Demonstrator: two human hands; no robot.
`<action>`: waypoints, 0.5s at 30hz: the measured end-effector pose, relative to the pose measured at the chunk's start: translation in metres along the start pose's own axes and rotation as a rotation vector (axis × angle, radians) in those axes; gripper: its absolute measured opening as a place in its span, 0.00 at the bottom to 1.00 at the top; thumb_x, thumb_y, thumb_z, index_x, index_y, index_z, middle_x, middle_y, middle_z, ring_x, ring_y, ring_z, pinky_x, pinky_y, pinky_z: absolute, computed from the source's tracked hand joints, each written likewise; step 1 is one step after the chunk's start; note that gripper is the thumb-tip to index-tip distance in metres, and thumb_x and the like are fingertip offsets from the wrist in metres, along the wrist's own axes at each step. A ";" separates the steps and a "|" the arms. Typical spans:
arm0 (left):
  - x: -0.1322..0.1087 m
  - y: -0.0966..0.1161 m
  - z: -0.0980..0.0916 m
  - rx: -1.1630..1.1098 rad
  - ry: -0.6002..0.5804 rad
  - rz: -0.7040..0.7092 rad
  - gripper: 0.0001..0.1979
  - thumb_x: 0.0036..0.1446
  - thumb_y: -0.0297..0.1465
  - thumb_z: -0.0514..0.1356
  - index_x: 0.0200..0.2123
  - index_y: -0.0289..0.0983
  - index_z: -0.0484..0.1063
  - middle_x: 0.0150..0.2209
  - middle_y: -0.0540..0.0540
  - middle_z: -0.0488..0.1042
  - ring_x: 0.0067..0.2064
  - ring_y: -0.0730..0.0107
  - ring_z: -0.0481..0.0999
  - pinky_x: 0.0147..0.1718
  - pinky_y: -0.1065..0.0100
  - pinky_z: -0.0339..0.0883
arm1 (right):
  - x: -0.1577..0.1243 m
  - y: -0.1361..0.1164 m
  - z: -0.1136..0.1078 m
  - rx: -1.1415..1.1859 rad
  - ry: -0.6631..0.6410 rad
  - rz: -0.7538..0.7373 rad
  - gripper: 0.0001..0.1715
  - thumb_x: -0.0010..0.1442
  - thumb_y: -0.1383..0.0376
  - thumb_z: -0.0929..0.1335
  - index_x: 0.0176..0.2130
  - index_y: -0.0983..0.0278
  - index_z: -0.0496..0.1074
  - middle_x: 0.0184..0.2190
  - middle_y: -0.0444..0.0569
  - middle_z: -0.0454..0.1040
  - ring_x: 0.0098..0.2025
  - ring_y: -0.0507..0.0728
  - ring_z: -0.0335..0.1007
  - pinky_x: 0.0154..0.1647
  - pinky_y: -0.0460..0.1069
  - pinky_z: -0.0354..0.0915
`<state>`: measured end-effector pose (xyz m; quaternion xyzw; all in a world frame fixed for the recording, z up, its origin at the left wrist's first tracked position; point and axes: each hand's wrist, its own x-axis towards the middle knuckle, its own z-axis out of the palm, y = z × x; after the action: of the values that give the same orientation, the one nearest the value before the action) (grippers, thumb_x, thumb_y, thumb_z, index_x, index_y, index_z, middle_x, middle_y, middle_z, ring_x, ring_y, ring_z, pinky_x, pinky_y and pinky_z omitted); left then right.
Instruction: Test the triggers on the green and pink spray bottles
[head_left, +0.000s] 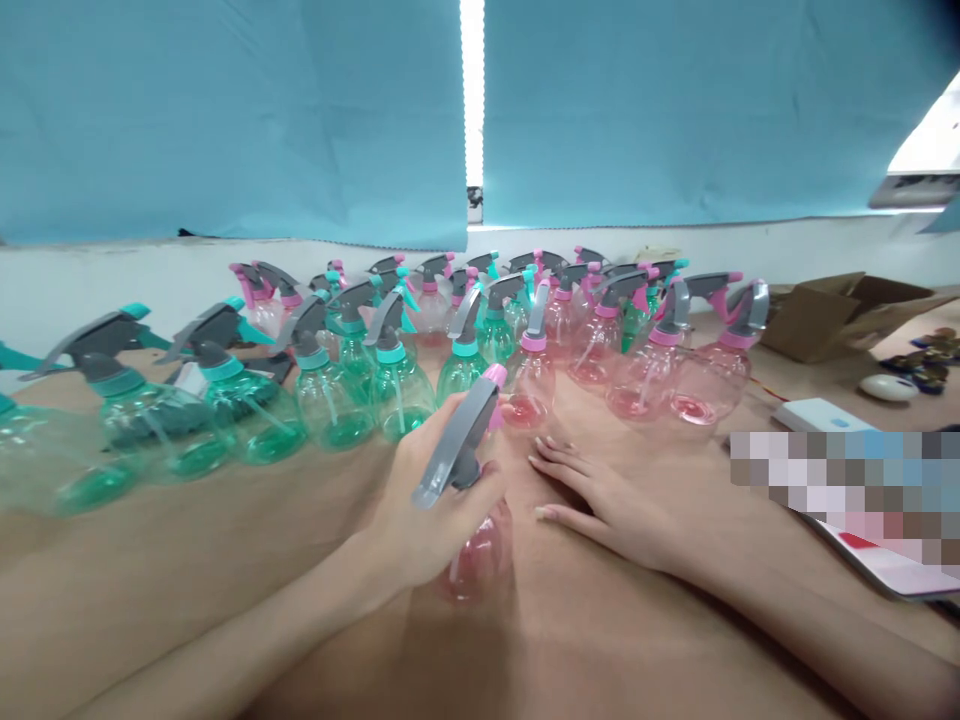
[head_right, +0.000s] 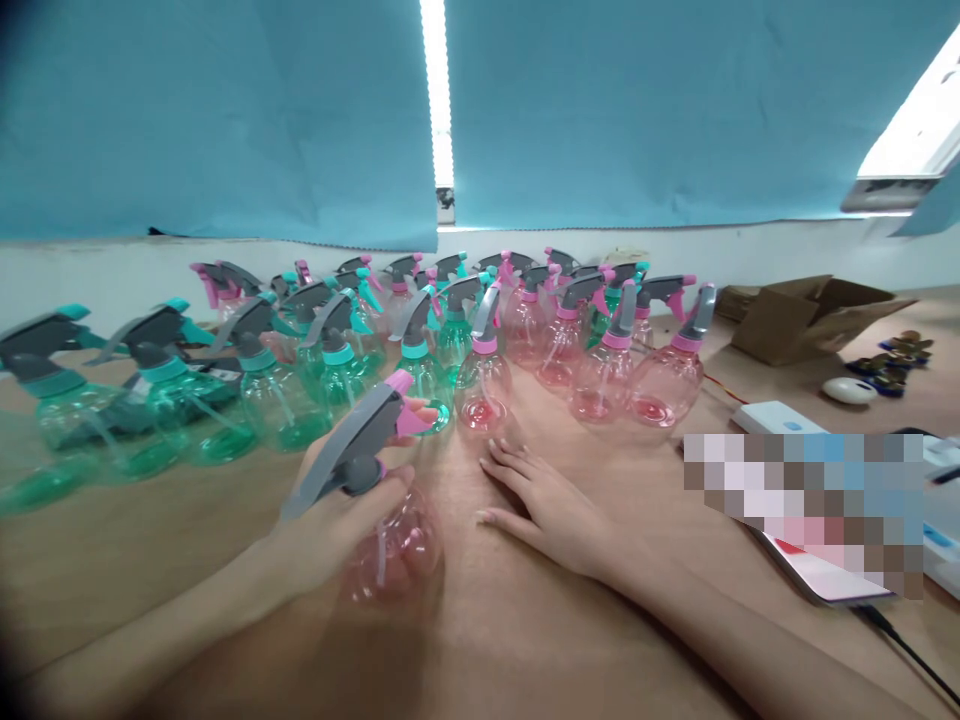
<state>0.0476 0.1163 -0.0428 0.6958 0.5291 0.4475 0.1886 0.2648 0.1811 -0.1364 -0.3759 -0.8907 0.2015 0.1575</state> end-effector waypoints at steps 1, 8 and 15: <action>-0.001 0.000 0.001 0.014 0.007 0.001 0.10 0.48 0.26 0.56 0.35 0.42 0.66 0.23 0.55 0.64 0.23 0.71 0.65 0.24 0.70 0.62 | 0.000 0.000 0.000 0.001 0.002 -0.004 0.40 0.62 0.44 0.61 0.64 0.62 0.58 0.67 0.53 0.52 0.68 0.66 0.45 0.67 0.65 0.47; -0.005 -0.010 0.003 0.010 0.019 -0.016 0.13 0.52 0.27 0.57 0.42 0.43 0.70 0.27 0.53 0.71 0.26 0.71 0.70 0.25 0.71 0.66 | 0.000 -0.002 0.000 -0.017 -0.007 0.001 0.41 0.62 0.44 0.61 0.64 0.64 0.58 0.67 0.53 0.53 0.68 0.65 0.45 0.67 0.64 0.47; -0.004 -0.011 0.003 0.040 0.042 0.010 0.14 0.51 0.27 0.58 0.42 0.43 0.71 0.24 0.54 0.68 0.24 0.71 0.68 0.23 0.72 0.64 | -0.001 -0.005 -0.003 -0.035 -0.030 0.008 0.41 0.63 0.43 0.59 0.64 0.65 0.58 0.67 0.54 0.52 0.68 0.64 0.44 0.68 0.64 0.45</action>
<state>0.0441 0.1176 -0.0543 0.6926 0.5385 0.4520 0.1613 0.2642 0.1778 -0.1316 -0.3793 -0.8948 0.1921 0.1364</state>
